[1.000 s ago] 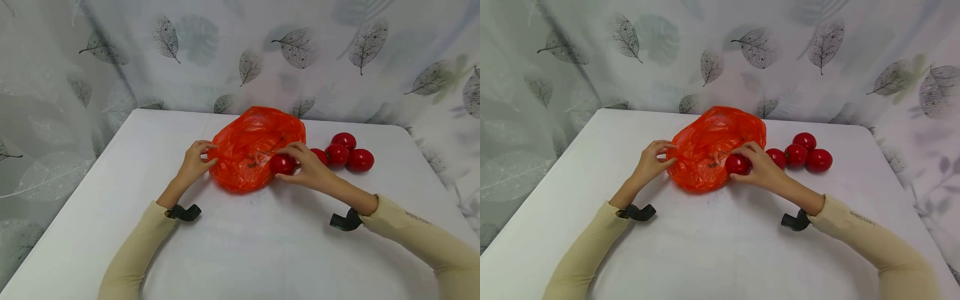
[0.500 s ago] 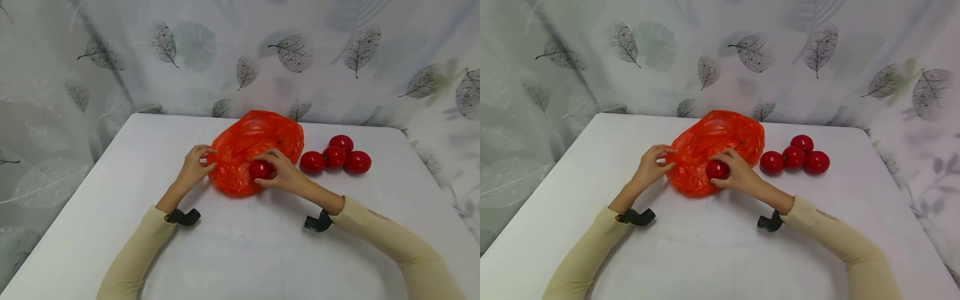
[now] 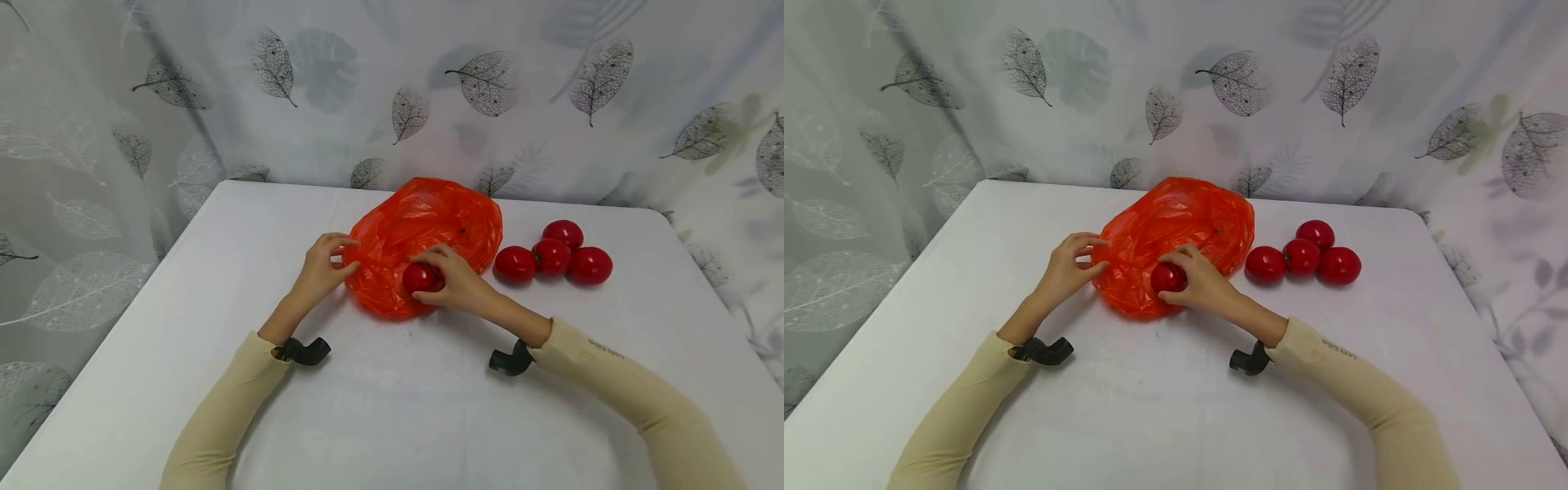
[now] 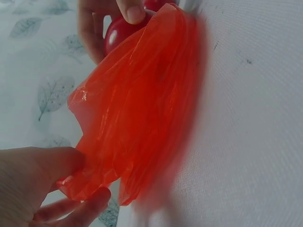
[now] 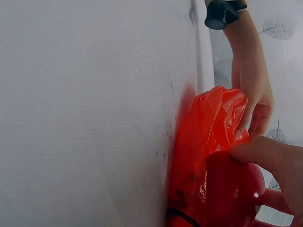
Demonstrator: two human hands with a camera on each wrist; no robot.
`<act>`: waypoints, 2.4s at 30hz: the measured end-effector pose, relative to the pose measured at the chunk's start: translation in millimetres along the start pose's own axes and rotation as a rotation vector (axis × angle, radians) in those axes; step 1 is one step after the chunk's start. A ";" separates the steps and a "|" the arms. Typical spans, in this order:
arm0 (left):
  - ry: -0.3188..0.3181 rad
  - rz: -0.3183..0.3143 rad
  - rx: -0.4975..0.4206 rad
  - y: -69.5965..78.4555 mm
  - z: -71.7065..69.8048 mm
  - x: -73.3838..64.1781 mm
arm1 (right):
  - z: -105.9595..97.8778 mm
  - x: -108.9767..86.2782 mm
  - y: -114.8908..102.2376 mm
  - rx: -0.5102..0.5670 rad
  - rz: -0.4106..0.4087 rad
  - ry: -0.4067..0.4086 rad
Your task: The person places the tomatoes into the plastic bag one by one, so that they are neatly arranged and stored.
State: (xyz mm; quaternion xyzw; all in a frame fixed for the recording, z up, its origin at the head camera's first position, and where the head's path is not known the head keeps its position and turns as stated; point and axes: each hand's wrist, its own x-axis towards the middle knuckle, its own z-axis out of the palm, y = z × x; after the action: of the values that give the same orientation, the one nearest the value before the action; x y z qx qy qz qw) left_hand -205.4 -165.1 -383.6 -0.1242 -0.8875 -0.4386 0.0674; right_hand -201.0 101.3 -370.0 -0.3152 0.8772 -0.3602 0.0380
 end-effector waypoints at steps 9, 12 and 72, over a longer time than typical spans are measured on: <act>0.010 0.012 -0.006 -0.6 1.4 1.1 | 4.8 -3.0 4.4 -0.003 0.046 -0.020; 0.015 0.018 -0.007 -0.9 1.4 0.9 | 5.1 -3.4 4.9 0.003 0.045 -0.018; 0.058 0.077 0.021 -8.7 2.1 0.6 | -39.1 -38.8 22.5 0.226 0.109 0.266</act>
State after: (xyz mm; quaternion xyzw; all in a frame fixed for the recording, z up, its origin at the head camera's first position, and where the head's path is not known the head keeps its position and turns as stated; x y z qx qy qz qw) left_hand -208.5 -168.4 -391.4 -0.1446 -0.8844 -0.4297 0.1112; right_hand -193.3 159.8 -362.1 -0.2103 0.8442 -0.4925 -0.0236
